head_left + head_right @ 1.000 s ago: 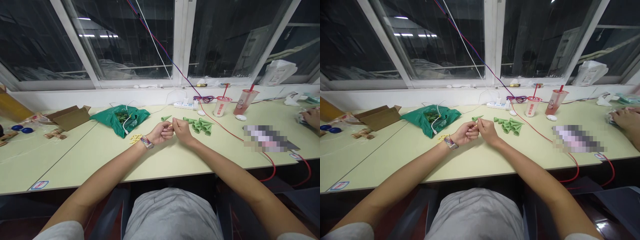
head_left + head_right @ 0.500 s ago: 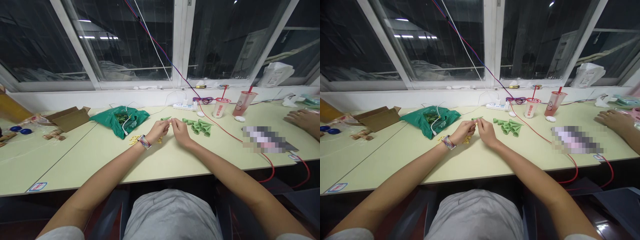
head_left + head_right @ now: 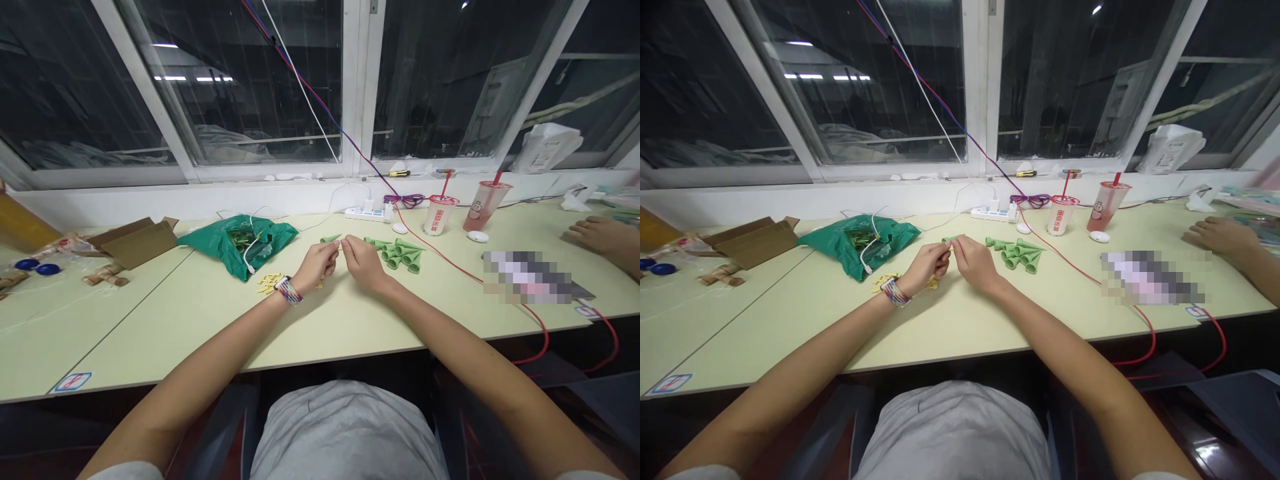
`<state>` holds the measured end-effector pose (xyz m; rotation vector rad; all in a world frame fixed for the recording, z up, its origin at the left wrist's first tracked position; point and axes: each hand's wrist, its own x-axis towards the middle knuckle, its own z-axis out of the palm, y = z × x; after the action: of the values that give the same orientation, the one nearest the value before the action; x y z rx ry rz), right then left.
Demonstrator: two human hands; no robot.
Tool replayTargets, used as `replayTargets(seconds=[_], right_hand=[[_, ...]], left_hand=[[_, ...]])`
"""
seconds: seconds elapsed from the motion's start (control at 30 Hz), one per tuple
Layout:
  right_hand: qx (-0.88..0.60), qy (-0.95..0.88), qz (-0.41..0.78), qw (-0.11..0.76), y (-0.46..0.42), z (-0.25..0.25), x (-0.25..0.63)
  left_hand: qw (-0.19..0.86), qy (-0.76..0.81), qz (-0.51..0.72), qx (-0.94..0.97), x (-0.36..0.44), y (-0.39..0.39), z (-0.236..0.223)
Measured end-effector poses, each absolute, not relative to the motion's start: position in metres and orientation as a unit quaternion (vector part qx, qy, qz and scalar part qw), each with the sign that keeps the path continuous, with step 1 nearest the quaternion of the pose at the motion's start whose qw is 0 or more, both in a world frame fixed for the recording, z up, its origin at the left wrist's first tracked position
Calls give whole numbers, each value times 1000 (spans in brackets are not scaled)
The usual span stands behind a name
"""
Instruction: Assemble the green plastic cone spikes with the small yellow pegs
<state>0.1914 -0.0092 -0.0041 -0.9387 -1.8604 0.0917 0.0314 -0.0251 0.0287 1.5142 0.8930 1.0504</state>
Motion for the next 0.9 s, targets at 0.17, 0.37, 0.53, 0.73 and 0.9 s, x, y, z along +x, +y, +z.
replayTargets(seconds=[0.17, 0.37, 0.53, 0.73, 0.9], right_hand=[[-401, -700, 204, 554, -8, -8, 185], [-381, -701, 247, 550, -12, -7, 184], [-391, -747, 163, 513, -12, -8, 189], [-369, -779, 49, 504, -12, -9, 193], [-377, -712, 233, 545, -10, -9, 186]], left_hand=[[157, 398, 401, 810, 27, -35, 24], [289, 349, 412, 790, 27, -28, 17], [530, 325, 426, 657, 30, -18, 16], [704, 295, 349, 544, 27, -14, 22], [470, 338, 424, 696, 24, -16, 18]])
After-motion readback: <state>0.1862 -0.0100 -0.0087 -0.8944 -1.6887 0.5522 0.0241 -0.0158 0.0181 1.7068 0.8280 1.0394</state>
